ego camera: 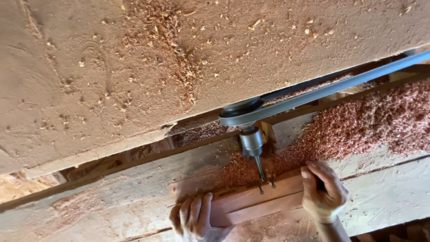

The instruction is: Using a woodworking machine to drill or carve slots into a piece of wood.

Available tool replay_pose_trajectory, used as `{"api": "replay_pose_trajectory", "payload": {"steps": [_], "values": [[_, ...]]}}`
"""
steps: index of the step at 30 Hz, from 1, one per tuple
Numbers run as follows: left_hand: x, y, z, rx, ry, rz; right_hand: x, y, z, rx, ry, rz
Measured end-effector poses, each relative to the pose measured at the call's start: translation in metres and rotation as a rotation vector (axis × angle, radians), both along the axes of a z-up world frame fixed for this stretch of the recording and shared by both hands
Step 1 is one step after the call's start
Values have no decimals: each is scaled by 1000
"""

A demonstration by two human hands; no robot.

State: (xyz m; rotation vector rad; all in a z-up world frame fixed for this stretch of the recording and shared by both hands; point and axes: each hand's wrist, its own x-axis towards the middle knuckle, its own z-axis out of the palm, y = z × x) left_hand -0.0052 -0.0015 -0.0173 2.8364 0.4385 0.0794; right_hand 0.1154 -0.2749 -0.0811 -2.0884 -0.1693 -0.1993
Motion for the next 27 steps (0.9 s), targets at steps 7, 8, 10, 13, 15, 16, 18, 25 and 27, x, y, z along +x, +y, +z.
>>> {"api": "replay_pose_trajectory", "payload": {"steps": [7,8,10,13,15,16,18,25,27], "values": [[21,6,15,2,-68,-52,5,0,4,-45,29,52],[23,6,20,12,-75,-43,6,-1,5,-35,21,61],[28,5,29,38,-36,-65,8,-1,5,-16,69,109],[24,-1,27,72,-11,-29,14,-3,8,-37,74,187],[17,-5,25,79,14,-13,12,-5,12,-41,82,223],[14,-7,24,78,35,-4,12,-7,15,-52,87,250],[4,-9,21,87,54,-29,7,-2,25,-13,73,266],[10,-10,25,102,18,-100,-19,-21,13,-14,120,164],[13,-4,22,95,34,-116,-21,-21,14,-29,127,146]]}}
